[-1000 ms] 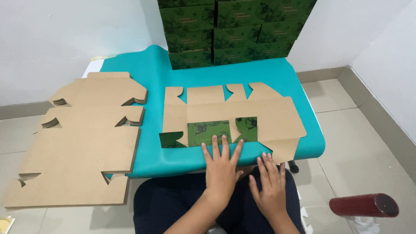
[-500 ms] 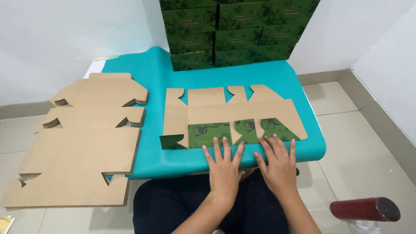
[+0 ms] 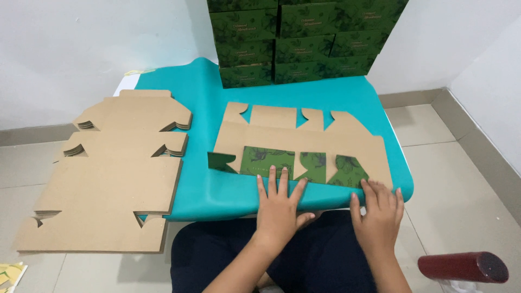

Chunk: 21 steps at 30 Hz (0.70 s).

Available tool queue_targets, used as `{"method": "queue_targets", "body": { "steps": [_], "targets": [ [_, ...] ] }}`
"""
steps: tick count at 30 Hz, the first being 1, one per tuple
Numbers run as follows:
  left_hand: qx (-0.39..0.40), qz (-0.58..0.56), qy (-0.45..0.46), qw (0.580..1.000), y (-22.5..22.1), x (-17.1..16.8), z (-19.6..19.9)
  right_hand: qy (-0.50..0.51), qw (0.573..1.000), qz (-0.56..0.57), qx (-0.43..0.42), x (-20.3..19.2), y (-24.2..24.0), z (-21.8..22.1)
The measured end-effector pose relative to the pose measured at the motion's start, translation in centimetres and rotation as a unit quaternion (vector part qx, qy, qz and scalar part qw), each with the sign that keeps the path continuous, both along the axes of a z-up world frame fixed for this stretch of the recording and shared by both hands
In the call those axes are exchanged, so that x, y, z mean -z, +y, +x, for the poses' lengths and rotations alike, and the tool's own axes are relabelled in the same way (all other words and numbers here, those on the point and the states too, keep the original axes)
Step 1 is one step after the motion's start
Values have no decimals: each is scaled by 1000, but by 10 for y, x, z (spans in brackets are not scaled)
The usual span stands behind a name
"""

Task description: Folding and assembling cardboard boxes from flat templates on a production floor.

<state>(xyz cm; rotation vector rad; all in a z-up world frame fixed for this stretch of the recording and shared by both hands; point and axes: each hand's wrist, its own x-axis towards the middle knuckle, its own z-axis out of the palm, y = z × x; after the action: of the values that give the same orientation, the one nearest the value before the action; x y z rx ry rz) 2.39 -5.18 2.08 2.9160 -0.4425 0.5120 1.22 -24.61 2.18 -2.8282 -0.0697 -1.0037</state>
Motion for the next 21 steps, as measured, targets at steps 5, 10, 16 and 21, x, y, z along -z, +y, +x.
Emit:
{"method": "queue_targets", "body": {
  "steps": [5,10,16,21],
  "targets": [
    [16,-69,22,997,25,-2,15,34,997,-39,-53,9,-22,-24],
    [37,-72,49,996,27,5,18,113,993,-29,-30,6,-60,-6],
    [48,-88,-5,995,34,1,9,137,984,39,-106,-29,-42,-22],
    [48,-87,-33,995,41,1,-27,57,931,61,-355,-11,-6,-51]
  ]
}}
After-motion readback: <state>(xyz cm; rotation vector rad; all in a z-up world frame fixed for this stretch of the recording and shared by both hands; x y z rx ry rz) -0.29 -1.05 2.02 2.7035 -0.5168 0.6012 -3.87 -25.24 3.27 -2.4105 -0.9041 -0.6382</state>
